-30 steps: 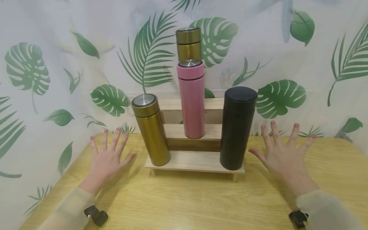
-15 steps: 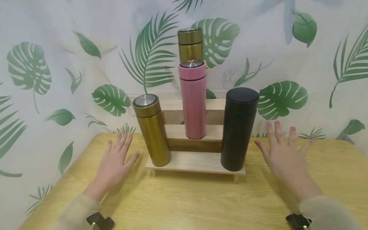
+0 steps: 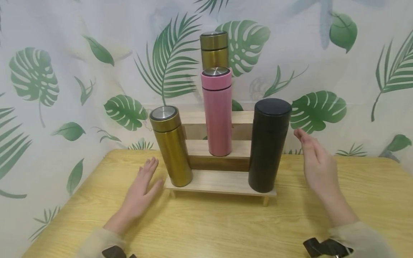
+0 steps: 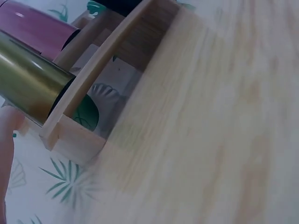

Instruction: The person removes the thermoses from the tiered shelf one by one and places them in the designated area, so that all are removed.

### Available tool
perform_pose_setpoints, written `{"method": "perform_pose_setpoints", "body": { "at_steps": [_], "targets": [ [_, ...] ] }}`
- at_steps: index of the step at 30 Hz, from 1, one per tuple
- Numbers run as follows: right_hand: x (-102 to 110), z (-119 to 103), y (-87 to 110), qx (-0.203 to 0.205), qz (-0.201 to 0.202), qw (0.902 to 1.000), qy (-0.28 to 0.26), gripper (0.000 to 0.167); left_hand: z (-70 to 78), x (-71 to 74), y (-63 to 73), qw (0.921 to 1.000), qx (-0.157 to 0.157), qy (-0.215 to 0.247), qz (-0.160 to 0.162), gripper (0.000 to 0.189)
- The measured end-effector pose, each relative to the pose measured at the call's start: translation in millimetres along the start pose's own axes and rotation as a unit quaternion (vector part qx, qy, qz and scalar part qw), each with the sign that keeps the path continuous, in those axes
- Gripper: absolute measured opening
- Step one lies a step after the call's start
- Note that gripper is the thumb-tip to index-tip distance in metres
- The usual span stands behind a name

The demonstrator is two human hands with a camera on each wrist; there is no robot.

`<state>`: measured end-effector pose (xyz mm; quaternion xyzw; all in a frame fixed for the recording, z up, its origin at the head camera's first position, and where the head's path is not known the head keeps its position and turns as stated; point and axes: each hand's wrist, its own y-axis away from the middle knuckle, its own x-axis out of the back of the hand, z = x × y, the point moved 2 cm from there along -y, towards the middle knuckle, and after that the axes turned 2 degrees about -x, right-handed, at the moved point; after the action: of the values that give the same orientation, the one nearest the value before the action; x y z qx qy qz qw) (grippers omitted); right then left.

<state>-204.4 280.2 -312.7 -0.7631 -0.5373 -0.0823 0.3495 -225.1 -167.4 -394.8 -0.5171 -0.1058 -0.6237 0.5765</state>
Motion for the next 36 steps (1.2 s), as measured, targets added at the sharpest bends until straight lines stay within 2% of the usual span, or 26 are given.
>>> {"method": "perform_pose_setpoints", "body": {
  "at_steps": [5,7,10,13,16,18,20,24,28,30,36],
  "targets": [
    [-2,-20,-1.6,0.030,0.032,0.9959,-0.080,0.043,-1.0,-7.1,4.3,0.9992,-0.028,0.027,0.007,0.062],
    [-3,-29,-3.7,0.051,0.029,0.9874,-0.147,0.042,-2.6,-10.2,5.0,0.9991,-0.031,0.028,0.005,0.063],
    [-6,-41,-8.0,0.077,0.014,0.9618,-0.262,0.043,-5.3,-14.9,5.2,0.9990,-0.032,0.032,0.002,0.063],
    [-10,-52,-13.4,0.103,-0.007,0.9236,-0.369,0.047,-7.7,-18.9,5.4,0.9987,-0.037,0.036,-0.001,0.064],
    [-13,-59,-19.6,0.123,-0.024,0.8958,-0.426,0.055,-8.7,-21.8,5.0,0.9983,-0.043,0.039,-0.006,0.065],
    [-14,-63,-23.8,0.132,-0.036,0.8862,-0.443,0.063,-9.0,-23.6,4.5,0.9982,-0.045,0.038,-0.012,0.066],
    [-14,-66,-27.0,0.130,-0.046,0.8902,-0.434,0.068,-9.0,-25.2,3.8,0.9981,-0.046,0.035,-0.019,0.067],
    [-11,-67,-30.2,0.124,-0.073,0.9095,-0.390,0.071,-7.7,-27.3,2.5,0.9980,-0.046,0.034,-0.028,0.067],
    [-11,-67,-28.4,0.109,-0.095,0.9237,-0.355,0.071,-6.6,-28.1,1.5,0.9980,-0.044,0.030,-0.033,0.066],
    [-11,-68,-26.5,0.096,-0.094,0.9335,-0.332,0.071,-5.9,-28.4,1.4,0.9979,-0.045,0.028,-0.036,0.064],
    [-12,-67,-24.7,0.083,-0.072,0.9455,-0.307,0.069,-4.0,-30.3,2.1,0.9972,-0.057,0.024,-0.041,0.060]
  ]
}}
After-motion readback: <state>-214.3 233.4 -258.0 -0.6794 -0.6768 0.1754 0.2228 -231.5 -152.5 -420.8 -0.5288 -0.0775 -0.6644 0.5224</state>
